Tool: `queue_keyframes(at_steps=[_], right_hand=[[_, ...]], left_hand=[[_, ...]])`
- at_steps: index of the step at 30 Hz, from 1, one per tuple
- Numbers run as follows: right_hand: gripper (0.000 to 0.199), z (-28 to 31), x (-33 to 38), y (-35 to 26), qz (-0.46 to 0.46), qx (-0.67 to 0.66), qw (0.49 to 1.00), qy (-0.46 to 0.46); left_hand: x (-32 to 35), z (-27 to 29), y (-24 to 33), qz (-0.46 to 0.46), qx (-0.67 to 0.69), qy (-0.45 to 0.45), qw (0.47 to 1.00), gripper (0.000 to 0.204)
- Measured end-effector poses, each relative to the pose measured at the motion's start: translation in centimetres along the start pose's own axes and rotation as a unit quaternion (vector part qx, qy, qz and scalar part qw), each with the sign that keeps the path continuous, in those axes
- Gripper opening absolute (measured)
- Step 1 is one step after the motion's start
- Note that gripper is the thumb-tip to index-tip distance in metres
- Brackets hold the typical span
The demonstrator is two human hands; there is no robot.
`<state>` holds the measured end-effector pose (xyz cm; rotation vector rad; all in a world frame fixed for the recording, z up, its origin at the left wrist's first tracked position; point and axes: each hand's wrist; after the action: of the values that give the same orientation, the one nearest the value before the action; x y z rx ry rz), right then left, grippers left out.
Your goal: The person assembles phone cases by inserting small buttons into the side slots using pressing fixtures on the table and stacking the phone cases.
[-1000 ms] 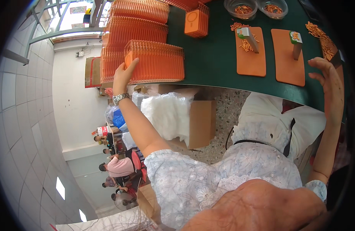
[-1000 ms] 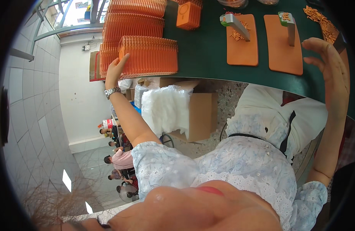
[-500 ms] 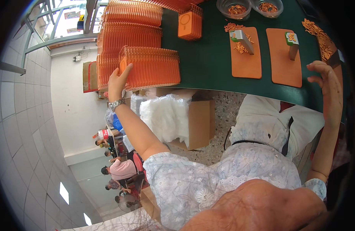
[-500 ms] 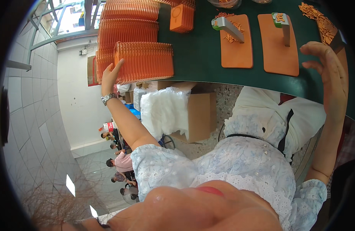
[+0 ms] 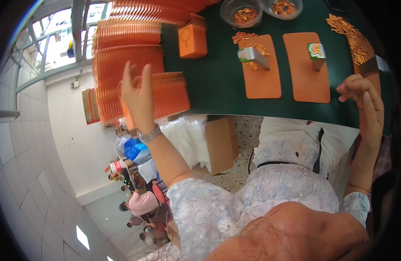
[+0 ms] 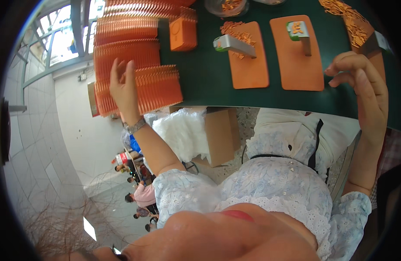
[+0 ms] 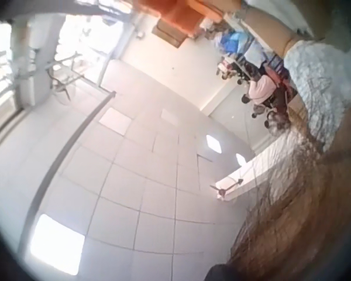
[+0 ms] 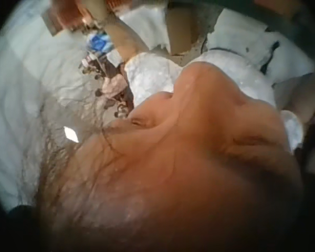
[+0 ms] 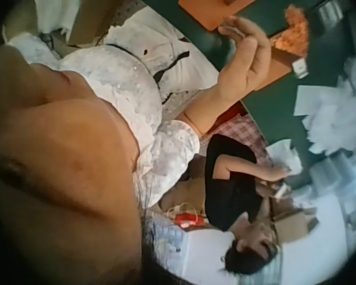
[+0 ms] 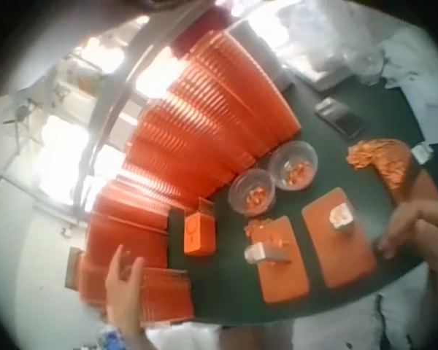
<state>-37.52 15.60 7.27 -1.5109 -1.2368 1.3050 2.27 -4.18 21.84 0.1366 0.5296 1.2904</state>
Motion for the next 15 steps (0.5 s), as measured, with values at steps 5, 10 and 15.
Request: queue_keyframes(at_steps=[5, 10, 15], right_hand=[[0.028, 1.2, 1.7, -3.1, 0.065, 0.002, 0.994, 0.084], [0.027, 7.7, 3.7, -3.4, 0.015, 0.068, 0.964, 0.258], [0.023, 13.2, 1.1, -1.0, -0.111, 0.276, 0.913, 0.281]], left_hand=[[-7.8, -11.4, -3.0, -0.065, -0.106, -0.16, 0.979, 0.091], [-10.4, -13.1, -6.1, 0.078, -0.136, -0.255, 0.954, 0.105], [-10.8, -14.2, -6.4, 0.102, -0.139, -0.271, 0.947, 0.105]])
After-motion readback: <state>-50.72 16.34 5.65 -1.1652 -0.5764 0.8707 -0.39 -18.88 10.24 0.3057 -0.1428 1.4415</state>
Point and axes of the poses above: each hand's wrist, its own x-axis away from the middle knuckle, its own z-axis out of the back of the hand, y = z × x, and after that the axes turned 6 degrees about -y, right-handed
